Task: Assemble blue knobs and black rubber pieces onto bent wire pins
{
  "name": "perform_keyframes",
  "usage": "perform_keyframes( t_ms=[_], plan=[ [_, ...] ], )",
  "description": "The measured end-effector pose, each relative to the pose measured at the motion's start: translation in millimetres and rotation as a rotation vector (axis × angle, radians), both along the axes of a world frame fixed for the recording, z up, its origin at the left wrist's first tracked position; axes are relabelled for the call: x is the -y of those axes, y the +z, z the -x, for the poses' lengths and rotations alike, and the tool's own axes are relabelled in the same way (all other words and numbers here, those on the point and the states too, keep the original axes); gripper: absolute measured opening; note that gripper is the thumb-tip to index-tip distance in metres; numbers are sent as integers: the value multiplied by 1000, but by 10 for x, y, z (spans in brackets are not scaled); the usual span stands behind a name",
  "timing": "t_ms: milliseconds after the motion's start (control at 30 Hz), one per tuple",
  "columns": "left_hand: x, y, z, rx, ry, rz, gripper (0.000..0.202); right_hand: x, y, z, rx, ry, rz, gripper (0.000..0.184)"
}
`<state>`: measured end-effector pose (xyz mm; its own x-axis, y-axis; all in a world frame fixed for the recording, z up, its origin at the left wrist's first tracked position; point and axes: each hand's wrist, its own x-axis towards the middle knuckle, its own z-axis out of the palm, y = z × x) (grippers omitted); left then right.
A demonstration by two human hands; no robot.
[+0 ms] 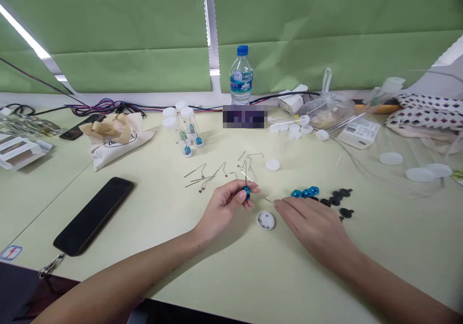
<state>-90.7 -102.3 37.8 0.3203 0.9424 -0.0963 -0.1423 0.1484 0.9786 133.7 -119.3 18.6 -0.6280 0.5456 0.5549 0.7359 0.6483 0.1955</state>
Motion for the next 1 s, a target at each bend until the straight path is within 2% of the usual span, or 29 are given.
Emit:
perform_keyframes(
  t_ms=[233, 533, 700, 800, 833, 933, 1000],
  plan=[
    [24, -7, -17, -11, 28, -14, 22, -8, -7, 1, 12, -12, 5, 28],
    [6, -20, 0, 148, -86, 94, 26, -22, -72, -8, 59, -60, 71, 27],
    [-3, -28, 8, 234, -98, 132, 29, -115, 33, -81, -2, -135, 46, 22],
    [2, -26, 14, 260, -100, 149, 28, -288, 183, -376, -43, -229, 63, 20],
    [5, -23, 14, 266, -100, 157, 28, -360, 234, -530, -63, -244, 113, 20],
    [16, -18, 9, 282, -94, 167, 26, -563, 353, -1080, -49, -170, 201, 28],
    [21, -21, 5, 297, -98, 165, 23, -657, 382, -1413, -39, -92, 280, 24]
  ],
)
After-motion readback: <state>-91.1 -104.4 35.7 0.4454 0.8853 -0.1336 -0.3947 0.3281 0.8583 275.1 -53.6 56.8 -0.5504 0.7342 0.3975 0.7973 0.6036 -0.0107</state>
